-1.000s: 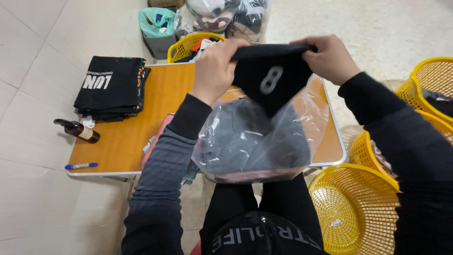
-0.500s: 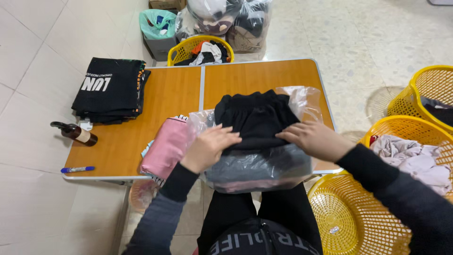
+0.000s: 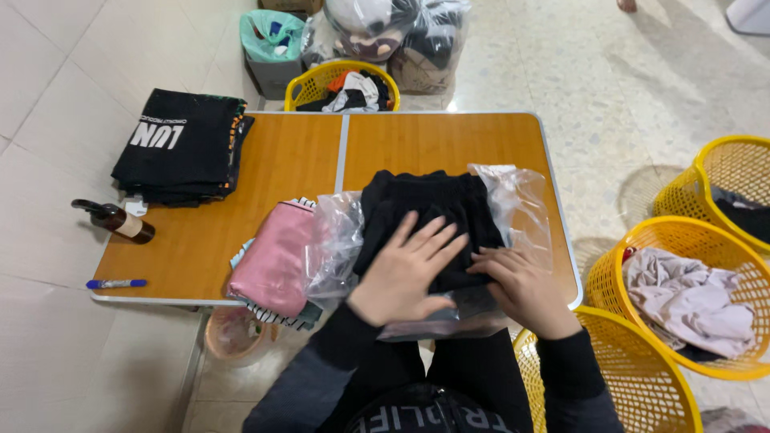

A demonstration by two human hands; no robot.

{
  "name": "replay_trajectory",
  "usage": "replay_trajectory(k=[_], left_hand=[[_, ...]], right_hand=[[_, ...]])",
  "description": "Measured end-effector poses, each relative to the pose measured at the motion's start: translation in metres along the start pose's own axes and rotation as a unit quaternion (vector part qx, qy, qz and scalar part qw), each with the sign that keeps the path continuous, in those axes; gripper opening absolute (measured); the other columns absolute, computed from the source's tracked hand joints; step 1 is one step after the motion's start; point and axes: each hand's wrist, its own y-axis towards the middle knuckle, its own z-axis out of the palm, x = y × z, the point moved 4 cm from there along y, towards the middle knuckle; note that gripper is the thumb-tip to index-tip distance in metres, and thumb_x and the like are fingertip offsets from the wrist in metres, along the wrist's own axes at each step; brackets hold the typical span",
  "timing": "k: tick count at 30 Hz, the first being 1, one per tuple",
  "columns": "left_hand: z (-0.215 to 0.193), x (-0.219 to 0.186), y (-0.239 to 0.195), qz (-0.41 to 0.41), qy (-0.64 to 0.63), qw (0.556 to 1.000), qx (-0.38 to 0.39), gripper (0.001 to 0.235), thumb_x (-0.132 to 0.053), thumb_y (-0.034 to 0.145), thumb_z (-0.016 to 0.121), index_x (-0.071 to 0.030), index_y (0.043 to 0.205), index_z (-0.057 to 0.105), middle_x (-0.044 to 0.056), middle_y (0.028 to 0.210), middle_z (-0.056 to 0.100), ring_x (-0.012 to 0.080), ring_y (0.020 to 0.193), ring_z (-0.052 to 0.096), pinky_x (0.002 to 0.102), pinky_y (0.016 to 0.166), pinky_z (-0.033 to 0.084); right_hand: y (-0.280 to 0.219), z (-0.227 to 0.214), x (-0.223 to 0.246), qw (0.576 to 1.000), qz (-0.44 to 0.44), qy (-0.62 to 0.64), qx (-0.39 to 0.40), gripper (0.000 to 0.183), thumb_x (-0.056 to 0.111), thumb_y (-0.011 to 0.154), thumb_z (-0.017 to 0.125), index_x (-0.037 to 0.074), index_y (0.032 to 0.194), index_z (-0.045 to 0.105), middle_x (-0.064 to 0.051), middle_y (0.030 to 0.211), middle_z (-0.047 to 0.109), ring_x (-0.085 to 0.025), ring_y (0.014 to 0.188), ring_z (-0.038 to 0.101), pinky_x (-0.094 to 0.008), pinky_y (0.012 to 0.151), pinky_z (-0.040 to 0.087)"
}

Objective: The person folds various garments and places them into a clear plastic bag on a table. Items handled include pink, black, striped, floral, gray, and light blue clothing. The person presses down on the contents to compact them inside the bag.

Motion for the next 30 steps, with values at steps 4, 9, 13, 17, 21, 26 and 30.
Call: replay_trajectory(k=[4,9,13,17,21,26,30], left_hand=[[0.037,0.007,0.031,-0.021,-0.051,0.998,0.000,0.091,-0.023,0.071,0.080,0.002,0.150,0.042,0.020,0.152,0.051,0.0369,0.146,0.043,0.054,0.123,0.025],[0.052,0.032,0.024,-0.105,-0.239,0.965,-0.036,0.077,0.006,0.071,0.062,0.000,0.148,0.052,0.019,0.151,0.058,0.0335,0.147,0.046,0.050,0.125,0.025],[0.053,0.059,0.015,-0.164,-0.435,0.879,-0.107,0.064,0.008,0.082,0.042,0.001,0.144,0.059,0.017,0.145,0.064,0.0255,0.142,0.055,0.039,0.125,0.032],[0.073,0.092,0.010,-0.282,-0.588,0.741,-0.162,0.037,-0.010,0.103,0.046,0.005,0.132,0.063,0.012,0.129,0.069,0.0164,0.120,0.063,0.030,0.107,0.046],[0.091,0.105,0.005,-0.327,-0.564,0.738,-0.173,0.039,-0.024,0.108,0.052,0.009,0.124,0.068,0.009,0.114,0.071,0.0105,0.105,0.063,0.027,0.095,0.049],[0.090,0.065,0.011,-0.240,-0.309,0.918,-0.067,0.045,-0.020,0.099,0.063,0.004,0.137,0.063,0.019,0.133,0.067,0.0330,0.128,0.058,0.047,0.115,0.036],[0.086,0.017,0.013,-0.069,-0.103,0.987,0.099,0.075,-0.022,0.075,0.077,-0.017,0.146,0.058,0.016,0.159,0.039,0.0438,0.149,0.025,0.067,0.118,0.008]], right_hand=[[0.006,-0.013,0.003,0.997,0.016,0.008,-0.070,0.034,0.003,0.079,0.068,0.011,0.113,0.067,-0.007,0.122,0.071,-0.026,0.126,0.062,-0.044,0.113,0.042],[0.004,-0.019,-0.007,0.950,0.055,0.153,-0.265,0.054,0.015,0.094,0.072,0.003,0.139,0.046,-0.021,0.147,0.052,-0.034,0.143,0.048,-0.043,0.119,0.036],[0.008,0.002,-0.033,0.943,0.184,0.133,-0.245,0.079,0.019,0.088,0.077,-0.002,0.152,0.037,-0.025,0.145,0.051,-0.034,0.129,0.053,-0.043,0.111,0.036],[0.003,0.021,-0.043,0.949,0.284,-0.004,-0.138,0.055,0.030,0.077,0.090,0.004,0.120,0.065,-0.016,0.104,0.070,-0.031,0.113,0.063,-0.040,0.109,0.040],[-0.020,0.008,-0.031,0.943,0.211,0.146,-0.212,0.044,0.019,0.090,0.078,0.004,0.130,0.070,-0.010,0.103,0.069,-0.024,0.100,0.061,-0.033,0.098,0.047],[-0.044,-0.001,-0.035,0.793,0.308,0.455,-0.263,0.052,0.016,0.099,0.062,0.002,0.149,0.052,0.013,0.125,0.070,-0.002,0.089,0.060,-0.019,0.076,0.050],[-0.033,-0.016,-0.028,0.792,0.223,0.505,-0.259,0.074,0.011,0.105,0.057,0.009,0.172,0.026,0.007,0.080,0.054,-0.001,0.067,0.044,-0.017,0.061,0.036]])
